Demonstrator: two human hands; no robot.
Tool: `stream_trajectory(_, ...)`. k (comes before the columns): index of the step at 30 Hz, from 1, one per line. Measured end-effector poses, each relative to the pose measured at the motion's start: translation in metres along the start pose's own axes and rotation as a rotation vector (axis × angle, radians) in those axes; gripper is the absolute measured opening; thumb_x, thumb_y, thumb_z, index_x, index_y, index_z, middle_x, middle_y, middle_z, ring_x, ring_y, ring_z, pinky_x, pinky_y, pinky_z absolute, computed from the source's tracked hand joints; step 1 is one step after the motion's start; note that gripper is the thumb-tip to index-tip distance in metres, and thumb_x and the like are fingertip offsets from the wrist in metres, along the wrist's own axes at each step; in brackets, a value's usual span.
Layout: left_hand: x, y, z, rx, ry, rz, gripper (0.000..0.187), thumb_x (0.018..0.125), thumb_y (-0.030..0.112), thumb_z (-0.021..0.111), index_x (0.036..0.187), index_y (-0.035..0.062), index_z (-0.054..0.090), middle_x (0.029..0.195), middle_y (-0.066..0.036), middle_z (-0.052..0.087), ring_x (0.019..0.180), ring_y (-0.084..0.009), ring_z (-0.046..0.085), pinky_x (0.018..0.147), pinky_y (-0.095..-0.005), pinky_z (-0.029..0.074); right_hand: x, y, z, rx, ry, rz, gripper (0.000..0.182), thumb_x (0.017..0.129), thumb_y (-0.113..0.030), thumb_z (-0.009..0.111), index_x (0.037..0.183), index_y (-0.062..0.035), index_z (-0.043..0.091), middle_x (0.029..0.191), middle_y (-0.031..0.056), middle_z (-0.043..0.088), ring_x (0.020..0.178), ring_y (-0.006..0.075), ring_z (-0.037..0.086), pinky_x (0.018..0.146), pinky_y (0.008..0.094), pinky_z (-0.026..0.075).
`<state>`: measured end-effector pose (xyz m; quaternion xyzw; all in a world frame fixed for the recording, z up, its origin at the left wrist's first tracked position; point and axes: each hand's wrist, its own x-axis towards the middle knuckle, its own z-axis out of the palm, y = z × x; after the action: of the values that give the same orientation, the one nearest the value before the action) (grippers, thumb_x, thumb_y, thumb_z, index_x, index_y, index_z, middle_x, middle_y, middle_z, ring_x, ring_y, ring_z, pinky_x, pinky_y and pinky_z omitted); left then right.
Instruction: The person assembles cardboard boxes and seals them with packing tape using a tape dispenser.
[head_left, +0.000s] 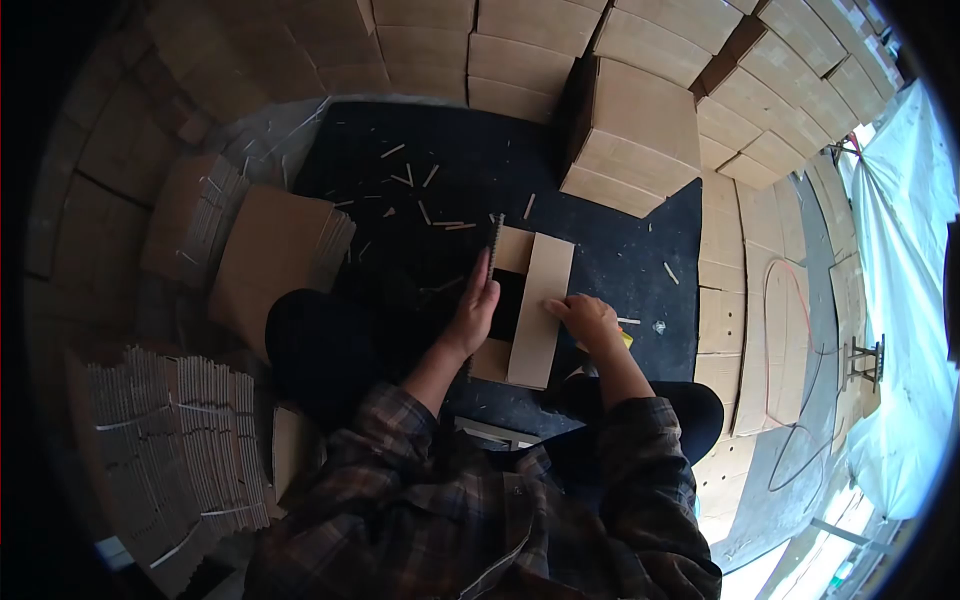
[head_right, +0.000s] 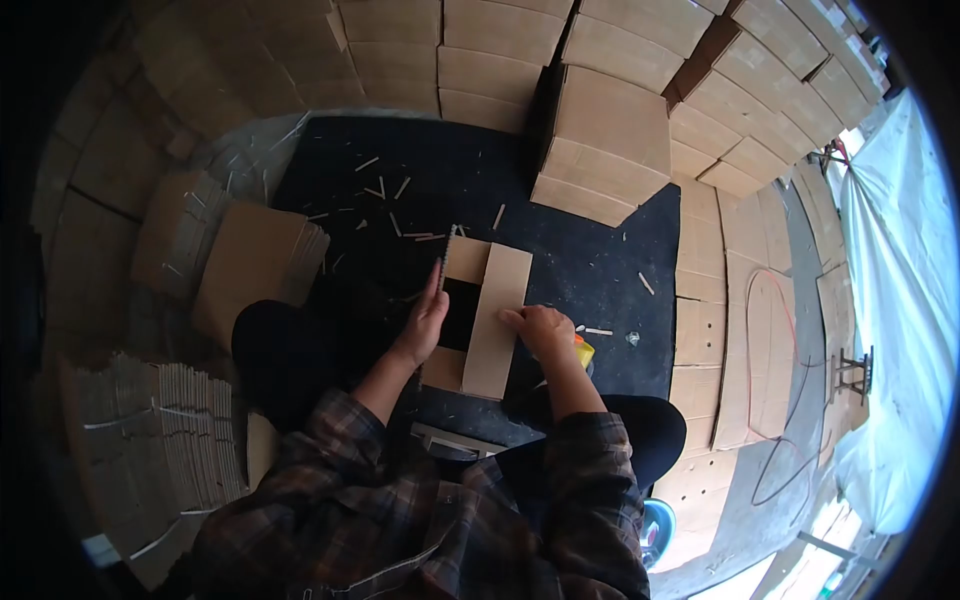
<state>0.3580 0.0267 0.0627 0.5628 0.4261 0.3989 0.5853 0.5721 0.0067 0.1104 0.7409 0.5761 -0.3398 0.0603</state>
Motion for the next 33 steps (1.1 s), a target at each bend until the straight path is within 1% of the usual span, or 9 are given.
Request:
stream_trajectory(2,0.002,-0.021,0.012,0.63,0.101,0.255,0.061,0.099,0.029,0.045,0.152,0.0147,0.019,0.157,-0.015,0.019,0.142,-0.0357,0.023,0.114,-0.0443,0.025,-0.004,-0.007,-0.004,0.023,-0.024,0.001,0.057,0.09,-0.062,0.046,0.105,-0.013,0.072,0.096,0.0131,0.07,0.097,0.0302,0.066,0.085,0.0414,0.05)
stream_trajectory(3,-0.002,-0.013,0.028,0.922,0.129,0.041,0.063,0.095,0.034,0.05,0.15,0.0197,0.023,0.156,-0.013,0.018,0.14,-0.0419,0.023,0.107,-0.0535,0.032,-0.004,-0.008,-0.002,0.024,-0.024,0.001,0.057,0.09,-0.062,0.046,0.105,-0.013,0.072,0.096,0.0131,0.07,0.097,0.0302,0.066,0.085,0.0414,0.05)
stream_trajectory(6,-0.006,0.004,0.044,1.166,0.083,-0.099,0.064,0.094,0.039,0.051,0.15,0.0238,0.024,0.158,-0.01,0.015,0.14,-0.0428,0.019,0.1,-0.0594,0.036,-0.003,-0.006,-0.001,-0.028,-0.013,-0.007,0.057,0.09,-0.062,0.046,0.106,-0.0136,0.072,0.098,0.0123,0.07,0.098,0.0299,0.066,0.085,0.0412,0.05)
stream_trajectory(8,-0.006,0.007,0.046,1.177,0.069,-0.118,0.063,0.094,0.038,0.05,0.15,0.0236,0.024,0.158,-0.009,0.013,0.141,-0.0419,0.017,0.099,-0.0597,0.035,-0.002,-0.004,0.002,-0.072,-0.022,-0.006,0.055,0.091,-0.064,0.042,0.111,-0.0217,0.07,0.105,0.0089,0.07,0.102,0.0263,0.066,0.087,0.0384,0.049)
stream_trajectory(22,-0.005,0.013,0.054,1.334,0.021,-0.154,0.058,0.098,0.036,0.043,0.15,0.0211,0.024,0.159,-0.004,0.011,0.143,-0.0434,0.008,0.104,-0.0575,0.029,0.016,-0.006,0.013,-0.218,-0.071,0.02,0.056,0.092,-0.063,0.041,0.109,-0.0186,0.071,0.099,0.0118,0.07,0.099,0.0286,0.066,0.086,0.0408,0.05)
stream_trajectory(25,-0.012,0.015,0.048,1.265,0.005,-0.147,0.059,0.097,0.035,0.044,0.15,0.0175,0.026,0.159,-0.001,0.013,0.145,-0.0376,0.008,0.107,-0.06,0.025,0.011,-0.01,0.01,-0.226,-0.049,0.026,0.056,0.091,-0.064,0.042,0.107,-0.0185,0.072,0.1,0.011,0.07,0.1,0.029,0.066,0.086,0.0406,0.049)
stream_trajectory(27,-0.037,0.003,0.045,1.383,-0.106,0.051,0.059,0.096,0.035,0.047,0.149,0.0145,0.028,0.158,-0.002,0.016,0.146,-0.0296,0.01,0.107,-0.0628,0.022,0.009,-0.007,0.005,-0.194,-0.044,0.039,0.056,0.09,-0.064,0.043,0.106,-0.0187,0.072,0.101,0.0104,0.07,0.1,0.0292,0.066,0.086,0.0402,0.05)
stream_trajectory(30,-0.045,-0.005,0.041,1.34,-0.084,0.09,0.059,0.095,0.035,0.048,0.147,0.0131,0.031,0.157,-0.002,0.018,0.145,-0.0252,0.014,0.107,-0.0648,0.021,0.005,-0.002,0.004,-0.124,-0.013,0.032,0.052,0.088,-0.064,0.049,0.107,-0.0214,0.072,0.102,0.0103,0.07,0.099,0.0295,0.066,0.084,0.0396,0.051)
stream_trajectory(33,-0.041,-0.003,0.037,1.321,-0.064,0.114,0.058,0.095,0.035,0.049,0.146,0.013,0.033,0.157,-0.002,0.019,0.145,-0.0263,0.016,0.106,-0.0648,0.022,0.004,0.021,-0.022,-0.039,-0.061,-0.05,0.045,0.085,-0.048,0.066,0.118,-0.0177,0.066,0.103,0.013,0.07,0.096,0.0282,0.067,0.083,0.0382,0.053)
